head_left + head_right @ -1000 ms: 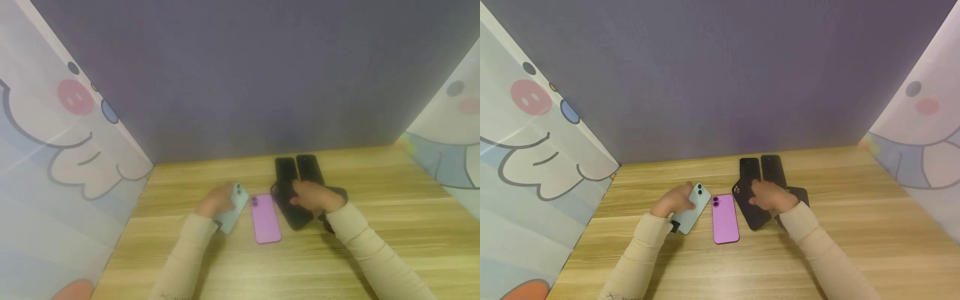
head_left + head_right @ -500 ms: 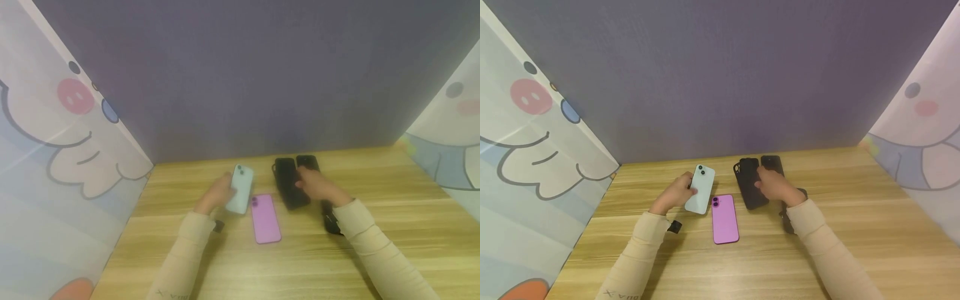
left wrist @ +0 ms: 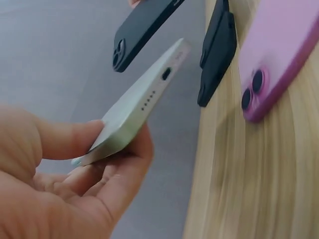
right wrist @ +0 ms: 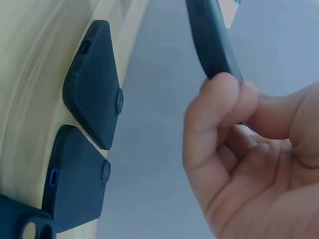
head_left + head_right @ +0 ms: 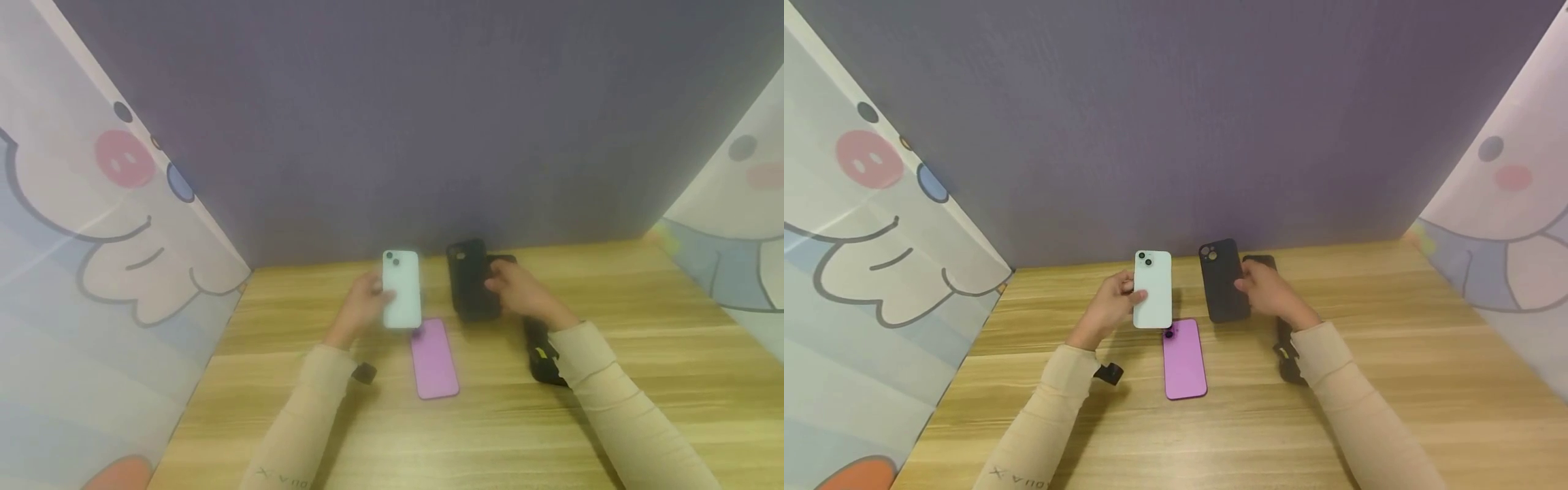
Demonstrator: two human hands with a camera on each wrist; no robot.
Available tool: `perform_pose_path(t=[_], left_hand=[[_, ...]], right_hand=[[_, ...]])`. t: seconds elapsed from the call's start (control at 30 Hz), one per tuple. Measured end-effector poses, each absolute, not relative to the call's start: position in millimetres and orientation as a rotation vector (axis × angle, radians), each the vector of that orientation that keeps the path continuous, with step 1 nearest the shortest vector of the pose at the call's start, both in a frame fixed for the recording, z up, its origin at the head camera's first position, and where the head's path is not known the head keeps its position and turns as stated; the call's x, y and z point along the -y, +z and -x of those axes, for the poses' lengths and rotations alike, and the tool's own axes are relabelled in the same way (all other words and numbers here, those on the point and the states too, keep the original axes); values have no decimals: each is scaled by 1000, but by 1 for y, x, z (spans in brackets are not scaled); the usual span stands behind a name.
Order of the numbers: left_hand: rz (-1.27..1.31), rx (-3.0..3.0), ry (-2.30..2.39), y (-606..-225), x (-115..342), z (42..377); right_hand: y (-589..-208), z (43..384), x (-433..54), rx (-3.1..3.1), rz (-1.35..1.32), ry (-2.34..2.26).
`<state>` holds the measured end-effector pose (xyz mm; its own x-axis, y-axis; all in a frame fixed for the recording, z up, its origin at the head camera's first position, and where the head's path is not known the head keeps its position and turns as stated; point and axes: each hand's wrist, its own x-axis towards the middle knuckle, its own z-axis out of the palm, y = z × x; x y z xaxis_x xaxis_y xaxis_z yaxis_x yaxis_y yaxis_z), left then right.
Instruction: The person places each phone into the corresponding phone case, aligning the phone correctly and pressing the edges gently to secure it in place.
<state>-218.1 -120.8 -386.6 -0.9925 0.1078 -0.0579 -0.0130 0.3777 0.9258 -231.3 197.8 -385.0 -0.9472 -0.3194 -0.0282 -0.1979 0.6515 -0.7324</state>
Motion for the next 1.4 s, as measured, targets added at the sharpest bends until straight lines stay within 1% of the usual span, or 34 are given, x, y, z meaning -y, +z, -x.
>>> perform_pose_path(t=[0.2, 0.4, 0.73, 1.4], left_hand=[[-4, -2375, 1885, -390, 111, 225], [84, -2313, 1983, -386, 99, 231], [96, -2246, 2055, -382, 81, 236], [129, -2179, 2110, -380, 70, 238]], right_hand=[[-386, 239, -199, -2678, 399, -1306], [-382, 247, -196, -2630, 288, -1407], [-377, 254, -187, -2602, 213, -1517], [-376, 254, -181, -2525, 257, -1615]])
